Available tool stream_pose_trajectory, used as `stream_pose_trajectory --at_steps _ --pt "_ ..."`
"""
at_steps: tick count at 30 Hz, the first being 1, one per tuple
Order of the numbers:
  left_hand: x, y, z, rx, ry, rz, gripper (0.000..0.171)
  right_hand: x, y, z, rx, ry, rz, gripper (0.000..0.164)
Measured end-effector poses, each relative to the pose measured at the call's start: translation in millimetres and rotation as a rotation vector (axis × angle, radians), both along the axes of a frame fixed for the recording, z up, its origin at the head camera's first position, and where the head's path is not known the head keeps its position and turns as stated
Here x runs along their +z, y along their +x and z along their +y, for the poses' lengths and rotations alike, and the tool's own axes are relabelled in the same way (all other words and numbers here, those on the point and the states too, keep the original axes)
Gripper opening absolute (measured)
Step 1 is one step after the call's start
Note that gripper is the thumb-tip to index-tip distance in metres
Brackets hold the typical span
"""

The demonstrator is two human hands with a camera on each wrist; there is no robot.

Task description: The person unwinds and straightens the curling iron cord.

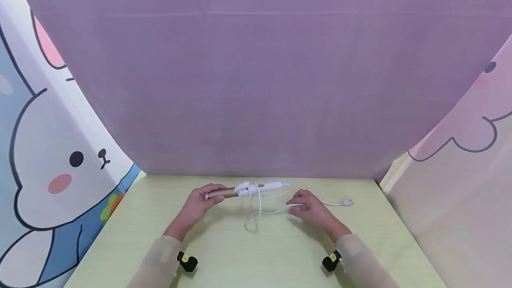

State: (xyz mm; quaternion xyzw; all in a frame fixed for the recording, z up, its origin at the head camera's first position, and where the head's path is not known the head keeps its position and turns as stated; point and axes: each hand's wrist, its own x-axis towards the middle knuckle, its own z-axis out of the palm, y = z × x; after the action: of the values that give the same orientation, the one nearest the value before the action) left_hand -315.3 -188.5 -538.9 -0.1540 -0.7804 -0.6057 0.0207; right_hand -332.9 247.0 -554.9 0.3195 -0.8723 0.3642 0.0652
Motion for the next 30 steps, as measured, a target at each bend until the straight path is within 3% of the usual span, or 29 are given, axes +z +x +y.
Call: stream_pose_trajectory --at_steps 4,8,18,24,30 --pt "-0.5 0.4 -0.5 -0.005 0.008 -0.002 0.031 2.0 4.9 -7.2 -0.058 0.022 0.133 0.031" --pt "-1.0 0.5 -1.2 -0.008 0.012 -0.006 0.031 3.7 8.4 -11.6 -0.068 -0.004 0.183 0.031" --pt "-1.5 -0.4 -1.8 -0.006 0.007 -0.007 0.032 2.3 14.0 -23.1 -0.046 -0.105 0.159 0.028" --pt "-1.8 -0.6 -0.3 -0.016 0.018 -0.023 0.033 -2.6 17.8 -43.4 0.042 -0.228 0.172 0.029" --pt "-2.5 -1.6 0.8 -0.005 0.01 -0.027 0.033 -7.0 22.4 -65.9 0.047 -0.383 0.12 0.018"
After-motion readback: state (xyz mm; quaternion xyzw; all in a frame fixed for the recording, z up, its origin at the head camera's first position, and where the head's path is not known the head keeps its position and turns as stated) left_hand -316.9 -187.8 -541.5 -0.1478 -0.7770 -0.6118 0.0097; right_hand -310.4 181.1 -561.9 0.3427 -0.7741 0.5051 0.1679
